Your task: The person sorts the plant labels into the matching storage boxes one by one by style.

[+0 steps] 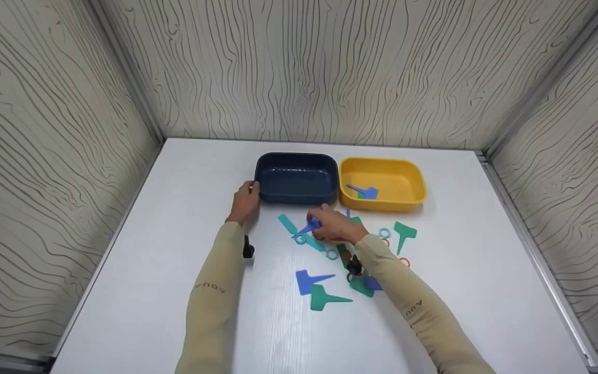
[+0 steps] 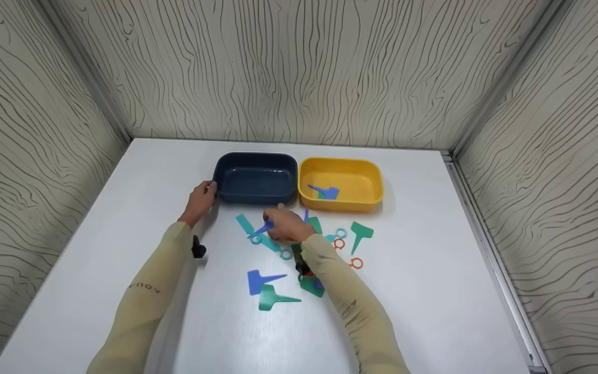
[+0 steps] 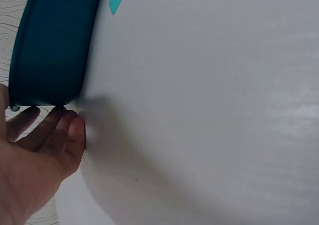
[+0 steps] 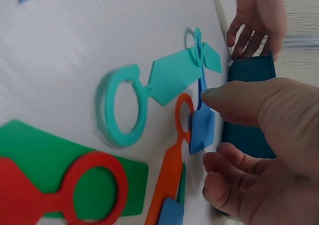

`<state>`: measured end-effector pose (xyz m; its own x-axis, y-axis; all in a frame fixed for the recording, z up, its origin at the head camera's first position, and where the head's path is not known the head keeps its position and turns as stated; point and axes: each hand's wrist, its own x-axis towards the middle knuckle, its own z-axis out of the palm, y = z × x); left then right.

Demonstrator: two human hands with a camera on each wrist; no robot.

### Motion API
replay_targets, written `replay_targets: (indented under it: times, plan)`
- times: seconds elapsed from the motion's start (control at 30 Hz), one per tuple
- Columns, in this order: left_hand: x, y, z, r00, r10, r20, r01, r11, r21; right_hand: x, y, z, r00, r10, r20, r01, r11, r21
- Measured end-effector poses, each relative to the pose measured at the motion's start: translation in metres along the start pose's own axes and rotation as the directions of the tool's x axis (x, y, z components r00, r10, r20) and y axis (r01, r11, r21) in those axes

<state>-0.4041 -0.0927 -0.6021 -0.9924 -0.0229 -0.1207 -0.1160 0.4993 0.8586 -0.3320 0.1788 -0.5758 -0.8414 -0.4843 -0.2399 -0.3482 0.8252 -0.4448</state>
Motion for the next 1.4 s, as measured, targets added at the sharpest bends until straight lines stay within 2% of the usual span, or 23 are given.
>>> replay_targets:
  times: [0.2, 0.47, 0.67, 0.93, 1.17, 1.4]
  plan:
    - [-0.001, -0.002, 0.0, 1.0, 0.001, 0.006, -0.001, 1.0, 0.016, 0.004, -0.005, 0.006, 0.999, -0.038, 0.021, 0.039, 0.998, -0.04]
    - [0.0, -0.001, 0.001, 1.0, -0.004, -0.001, 0.004, 1.0, 0.013, 0.009, -0.009, 0.006, 0.999, 0.002, 0.036, -0.002, 1.0, -0.018]
    - [0.0, -0.001, 0.0, 1.0, 0.011, -0.008, -0.011, 1.0, 0.025, 0.013, -0.01, 0.005, 1.0, 0.013, 0.026, -0.011, 0.998, -0.054]
    - [0.001, -0.002, 0.001, 1.0, 0.029, -0.001, -0.029, 0.999, 0.027, 0.012, -0.012, 0.007, 1.0, -0.025, -0.001, 0.024, 0.983, -0.182]
    - [0.003, -0.003, 0.001, 0.999, 0.046, -0.016, -0.046, 0.999, 0.03, 0.012, -0.014, 0.007, 0.999, -0.046, -0.012, 0.04, 0.947, -0.319]
    - [0.003, -0.003, 0.0, 0.999, 0.031, -0.012, -0.031, 0.999, 0.016, 0.008, -0.013, 0.003, 0.998, -0.054, -0.024, 0.042, 0.932, -0.359]
